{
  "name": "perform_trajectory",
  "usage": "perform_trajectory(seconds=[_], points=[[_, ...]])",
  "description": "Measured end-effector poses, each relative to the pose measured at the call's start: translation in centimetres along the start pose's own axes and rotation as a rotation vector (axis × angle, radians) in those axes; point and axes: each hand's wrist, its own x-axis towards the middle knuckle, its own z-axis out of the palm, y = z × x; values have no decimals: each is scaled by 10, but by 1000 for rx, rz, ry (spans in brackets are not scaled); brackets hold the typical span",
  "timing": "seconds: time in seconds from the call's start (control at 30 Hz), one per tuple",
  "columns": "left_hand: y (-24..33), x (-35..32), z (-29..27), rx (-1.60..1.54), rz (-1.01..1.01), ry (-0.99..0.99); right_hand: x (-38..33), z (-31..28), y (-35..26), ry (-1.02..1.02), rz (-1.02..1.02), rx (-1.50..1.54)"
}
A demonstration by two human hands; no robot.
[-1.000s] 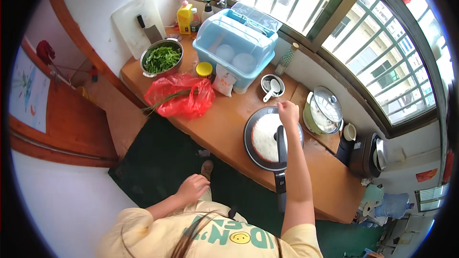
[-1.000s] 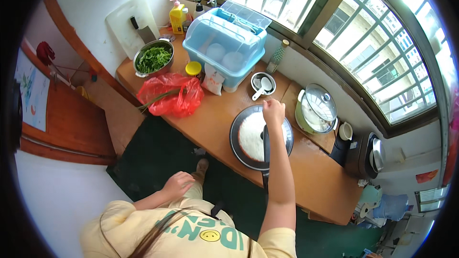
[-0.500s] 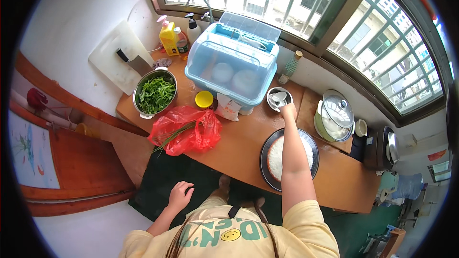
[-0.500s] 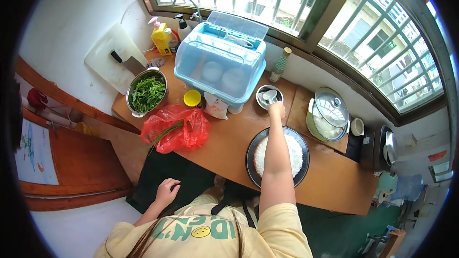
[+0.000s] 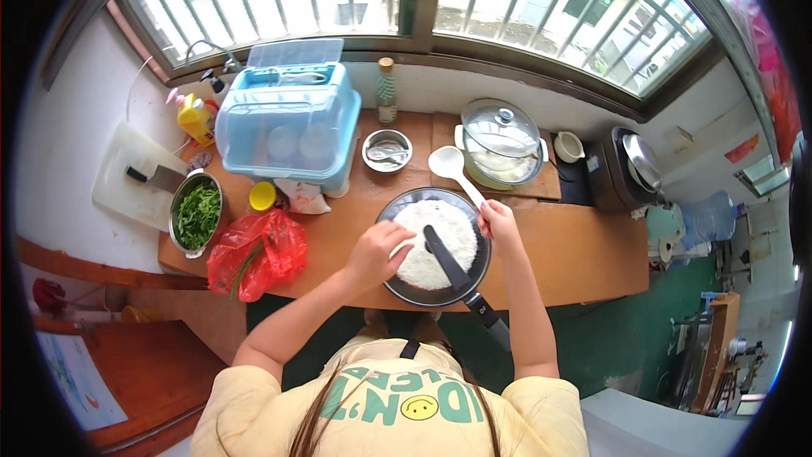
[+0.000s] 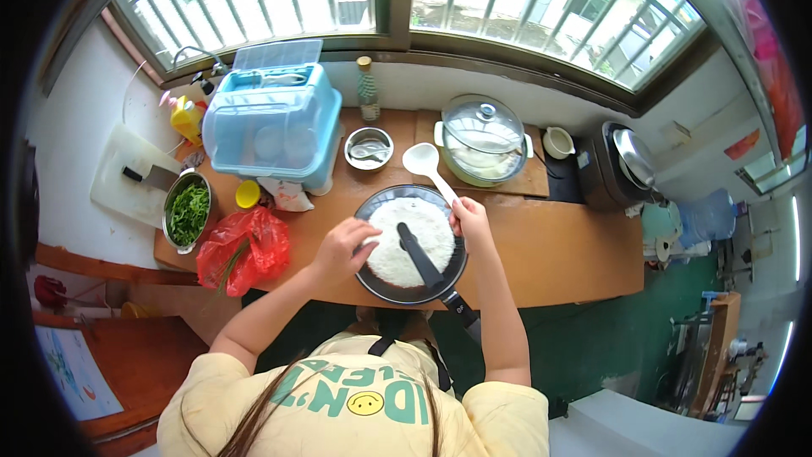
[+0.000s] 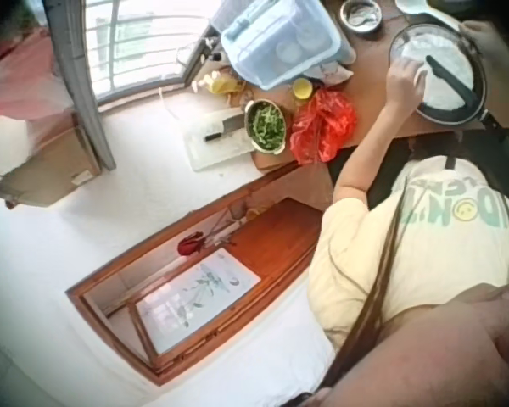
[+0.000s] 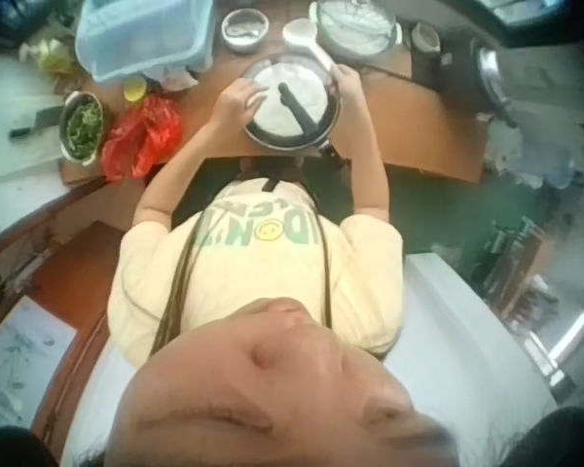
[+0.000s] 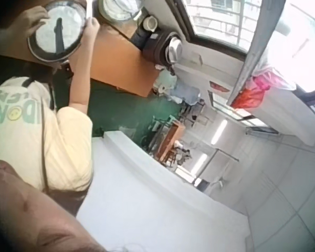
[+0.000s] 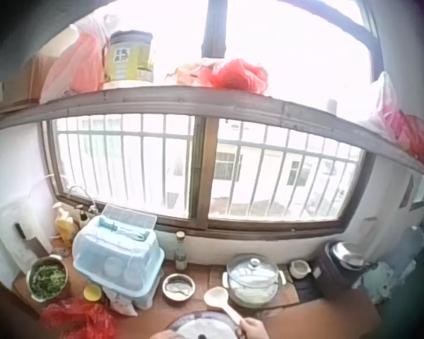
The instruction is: The person chops green leafy vegetables on a cutting board using a cleaver and places them into a metal bowl. They then wash their hands at a tap and return to the counter to handle a red plastic bag and check a pot of rice.
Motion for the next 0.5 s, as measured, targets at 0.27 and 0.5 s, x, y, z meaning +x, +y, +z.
perform_trajectory(seconds=[0.27, 0.5], points=[[-45, 225, 149, 308, 254, -104, -129, -152, 18, 322, -13, -77], [-105, 339, 240, 665, -72, -388, -152, -190, 48, 495, -39, 5]])
